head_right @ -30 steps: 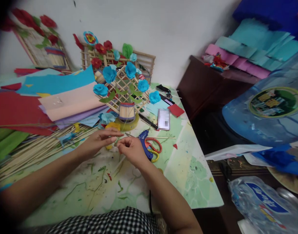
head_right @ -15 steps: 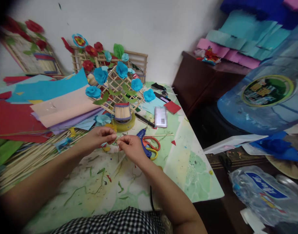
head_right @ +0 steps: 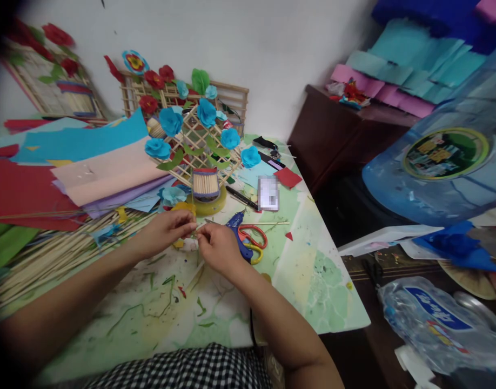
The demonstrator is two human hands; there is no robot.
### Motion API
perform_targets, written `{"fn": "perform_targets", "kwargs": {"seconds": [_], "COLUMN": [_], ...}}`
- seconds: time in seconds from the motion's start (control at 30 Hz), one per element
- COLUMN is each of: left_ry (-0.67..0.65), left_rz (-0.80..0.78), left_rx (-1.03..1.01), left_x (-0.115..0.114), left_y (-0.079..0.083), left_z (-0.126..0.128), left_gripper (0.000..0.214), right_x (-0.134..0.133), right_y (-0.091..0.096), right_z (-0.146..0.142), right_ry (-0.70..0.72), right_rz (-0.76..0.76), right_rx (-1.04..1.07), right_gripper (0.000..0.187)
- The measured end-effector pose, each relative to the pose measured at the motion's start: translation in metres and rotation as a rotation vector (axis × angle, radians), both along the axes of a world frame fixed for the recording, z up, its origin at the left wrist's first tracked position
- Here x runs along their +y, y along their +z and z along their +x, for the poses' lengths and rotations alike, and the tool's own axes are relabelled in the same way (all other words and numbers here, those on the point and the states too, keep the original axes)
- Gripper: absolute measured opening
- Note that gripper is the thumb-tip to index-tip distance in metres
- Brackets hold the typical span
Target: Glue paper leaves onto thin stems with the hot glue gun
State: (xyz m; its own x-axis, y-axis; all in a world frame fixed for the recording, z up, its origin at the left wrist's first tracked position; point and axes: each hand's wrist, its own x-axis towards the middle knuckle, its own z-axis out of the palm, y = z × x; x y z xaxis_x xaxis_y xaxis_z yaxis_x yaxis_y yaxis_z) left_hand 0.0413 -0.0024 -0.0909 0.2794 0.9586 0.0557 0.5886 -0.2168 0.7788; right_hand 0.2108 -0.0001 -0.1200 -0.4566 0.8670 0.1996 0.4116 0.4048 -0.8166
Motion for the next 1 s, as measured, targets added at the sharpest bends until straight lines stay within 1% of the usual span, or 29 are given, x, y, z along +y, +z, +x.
{"fn": "perform_targets", "kwargs": {"seconds": [0.1, 0.2, 0.3, 0.4, 0.53, 0.6, 0.7, 0.8, 0.9, 1.0], "left_ry": [0.022, 0.065, 0.111, 0.113, 0.116, 0.129, 0.142, 0.149, 0.192, 0.234], "left_rz": [0.021, 0.032, -0.006, -0.068, -0.074, -0.065, -0.044, 0.005, 0.115, 0.254], "left_rx": [0.001, 0.003, -0.045, -0.115, -0.091, -0.085, -0.118, -0.138, -0.103, -0.086], "left_x": [-0.001, -0.001, -0.002, -0.002, -0.002, -0.003, -0.007, -0.012, -0.019, -0.023], "left_y": [0.000, 0.000, 0.000, -0.001, 0.001, 0.003, 0.009, 0.016, 0.024, 0.032], "left_z": [0.001, 0.001, 0.001, 0.000, -0.001, -0.001, -0.001, 0.000, 0.001, -0.003], "left_gripper": [0.019, 0.021, 0.023, 0.026, 0.029, 0.030, 0.030, 0.031, 0.032, 0.034], "right_x": [-0.002, -0.005, -0.008, -0.011, -0.013, -0.014, -0.016, -0.021, -0.026, -0.030], "right_y": [0.000, 0.002, 0.005, 0.006, 0.005, 0.005, 0.008, 0.015, 0.028, 0.045], "right_z": [0.000, 0.000, 0.002, 0.002, 0.001, 0.001, 0.001, 0.001, 0.000, -0.005], "right_ry": [-0.017, -0.021, -0.019, -0.021, -0.039, -0.054, -0.074, -0.070, -0.069, -0.078], "right_rz": [0.088, 0.218, 0.345, 0.465, 0.645, 0.712, 0.751, 0.751, 0.718, 0.686], "right_rx": [-0.041, -0.087, -0.141, -0.187, -0.192, -0.180, -0.158, -0.135, -0.122, -0.141], "right_gripper": [0.016, 0.017, 0.019, 0.020, 0.021, 0.022, 0.022, 0.020, 0.020, 0.021]}}
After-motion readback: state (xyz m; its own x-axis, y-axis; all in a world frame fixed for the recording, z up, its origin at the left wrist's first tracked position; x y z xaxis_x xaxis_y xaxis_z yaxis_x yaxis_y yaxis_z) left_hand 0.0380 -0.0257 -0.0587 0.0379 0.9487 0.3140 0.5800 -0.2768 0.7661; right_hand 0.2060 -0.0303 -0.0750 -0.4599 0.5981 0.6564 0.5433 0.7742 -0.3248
